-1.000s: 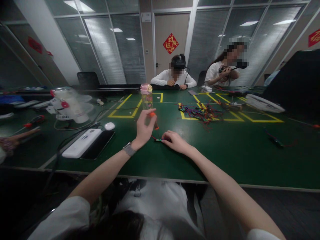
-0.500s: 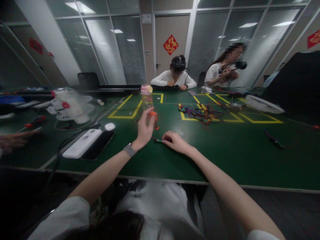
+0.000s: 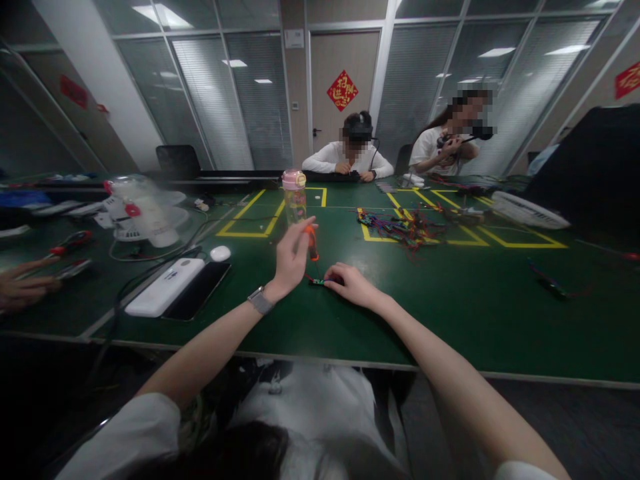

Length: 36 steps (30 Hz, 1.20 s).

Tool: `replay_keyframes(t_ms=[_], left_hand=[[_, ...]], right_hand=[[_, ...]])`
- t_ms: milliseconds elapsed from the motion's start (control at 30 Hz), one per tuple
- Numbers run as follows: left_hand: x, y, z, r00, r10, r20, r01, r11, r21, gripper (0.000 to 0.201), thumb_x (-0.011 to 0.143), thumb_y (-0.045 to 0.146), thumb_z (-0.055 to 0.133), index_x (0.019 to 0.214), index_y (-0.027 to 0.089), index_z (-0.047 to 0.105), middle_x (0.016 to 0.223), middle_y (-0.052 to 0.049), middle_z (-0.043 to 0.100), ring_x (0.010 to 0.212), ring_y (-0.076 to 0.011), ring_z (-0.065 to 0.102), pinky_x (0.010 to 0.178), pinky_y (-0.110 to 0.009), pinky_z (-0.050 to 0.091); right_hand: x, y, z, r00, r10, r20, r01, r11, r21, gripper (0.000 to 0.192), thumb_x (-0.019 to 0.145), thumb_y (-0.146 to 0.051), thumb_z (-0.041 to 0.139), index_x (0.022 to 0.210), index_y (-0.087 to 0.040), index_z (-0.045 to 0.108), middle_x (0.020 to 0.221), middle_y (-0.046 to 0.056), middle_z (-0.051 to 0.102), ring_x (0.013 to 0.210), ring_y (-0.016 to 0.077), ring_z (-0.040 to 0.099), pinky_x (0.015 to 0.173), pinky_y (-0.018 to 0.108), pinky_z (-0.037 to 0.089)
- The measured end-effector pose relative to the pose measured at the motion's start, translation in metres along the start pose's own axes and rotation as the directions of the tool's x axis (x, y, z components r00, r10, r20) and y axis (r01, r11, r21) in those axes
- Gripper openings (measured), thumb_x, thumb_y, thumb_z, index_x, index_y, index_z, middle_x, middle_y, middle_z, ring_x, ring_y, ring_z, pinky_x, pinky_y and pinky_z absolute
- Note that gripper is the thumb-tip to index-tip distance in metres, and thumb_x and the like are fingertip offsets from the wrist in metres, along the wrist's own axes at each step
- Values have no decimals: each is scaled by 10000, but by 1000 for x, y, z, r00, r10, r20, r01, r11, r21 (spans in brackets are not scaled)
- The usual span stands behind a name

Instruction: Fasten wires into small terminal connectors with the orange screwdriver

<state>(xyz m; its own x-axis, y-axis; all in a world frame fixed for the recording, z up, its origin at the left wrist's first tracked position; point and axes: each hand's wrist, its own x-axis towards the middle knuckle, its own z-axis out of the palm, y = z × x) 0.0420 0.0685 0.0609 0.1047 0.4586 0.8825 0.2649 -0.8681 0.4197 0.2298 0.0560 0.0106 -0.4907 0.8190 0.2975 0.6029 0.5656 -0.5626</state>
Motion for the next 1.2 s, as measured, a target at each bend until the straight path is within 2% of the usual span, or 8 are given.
replay_keyframes(t_ms=[233, 300, 467, 633, 767, 867, 1000, 1200], left_hand=[[0, -4, 1, 997, 41, -73, -35, 996, 79, 200, 973, 353, 623, 1114, 230, 694, 940, -28, 570, 857, -165, 577, 810, -323, 513], [-1, -4, 0, 997, 30, -65, -25, 997, 71, 245, 993, 376, 583, 1158, 227, 687, 968, -38, 567, 878, -167, 583, 826, -325, 514], [0, -2, -1, 1000, -5, 4, 5, 1000, 19, 363, 1074, 295, 346, 1327, 234, 599, 1181, -86, 655, 1116, -199, 615, 991, -385, 497], [1, -2, -1, 1000, 1, -24, 0, 999, 39, 279, 1043, 289, 470, 1268, 226, 622, 1112, -69, 674, 1032, -190, 632, 937, -368, 517], [1, -4, 0, 997, 38, -65, -33, 997, 76, 211, 982, 339, 610, 1140, 222, 685, 959, -36, 596, 898, -172, 591, 847, -329, 514], [0, -5, 0, 999, 20, -40, -17, 998, 66, 263, 1013, 363, 543, 1204, 240, 677, 976, -41, 580, 905, -174, 585, 848, -330, 511], [0, -3, -1, 1000, 1, 11, -1, 1000, 14, 368, 1068, 297, 364, 1348, 250, 599, 1118, -72, 647, 1049, -195, 612, 954, -374, 494], [1, -4, 0, 1000, 11, -26, -10, 998, 56, 290, 1043, 314, 468, 1271, 232, 626, 1029, -55, 646, 966, -184, 610, 895, -348, 505]], right_hand=[[0, -1, 0, 1000, -7, -5, 7, 1000, 3, 78, 901, -225, 629, 896, -170, 685, 799, 31, 632, 713, 161, 576, 693, 291, 468], [0, 0, 0, 1000, -9, -7, 9, 1000, -3, 85, 906, -228, 624, 895, -167, 683, 804, 34, 629, 719, 163, 575, 696, 293, 467], [0, 1, 1, 1000, -11, -11, 11, 1000, -2, 71, 898, -224, 632, 892, -171, 680, 796, 25, 618, 701, 154, 565, 684, 286, 469], [0, 0, 0, 1000, 4, -2, -4, 1000, 9, 62, 866, -210, 668, 910, -169, 683, 818, 26, 627, 712, 155, 582, 687, 286, 474], [0, -1, 0, 1000, 2, -6, -2, 1000, -1, 45, 867, -197, 668, 900, -168, 679, 796, 22, 622, 705, 154, 571, 683, 286, 468], [0, 0, 1, 1000, -4, -5, 4, 1000, -3, 46, 868, -198, 664, 901, -173, 684, 801, 23, 628, 707, 156, 578, 683, 286, 470], [0, 1, 1, 1000, -9, -11, 9, 1000, 0, 53, 874, -206, 657, 904, -171, 684, 807, 25, 628, 705, 155, 582, 680, 286, 470], [-1, 1, 1, 1000, -3, -3, 3, 1000, -2, 63, 868, -213, 669, 914, -171, 681, 797, 24, 626, 700, 156, 578, 676, 288, 472]])
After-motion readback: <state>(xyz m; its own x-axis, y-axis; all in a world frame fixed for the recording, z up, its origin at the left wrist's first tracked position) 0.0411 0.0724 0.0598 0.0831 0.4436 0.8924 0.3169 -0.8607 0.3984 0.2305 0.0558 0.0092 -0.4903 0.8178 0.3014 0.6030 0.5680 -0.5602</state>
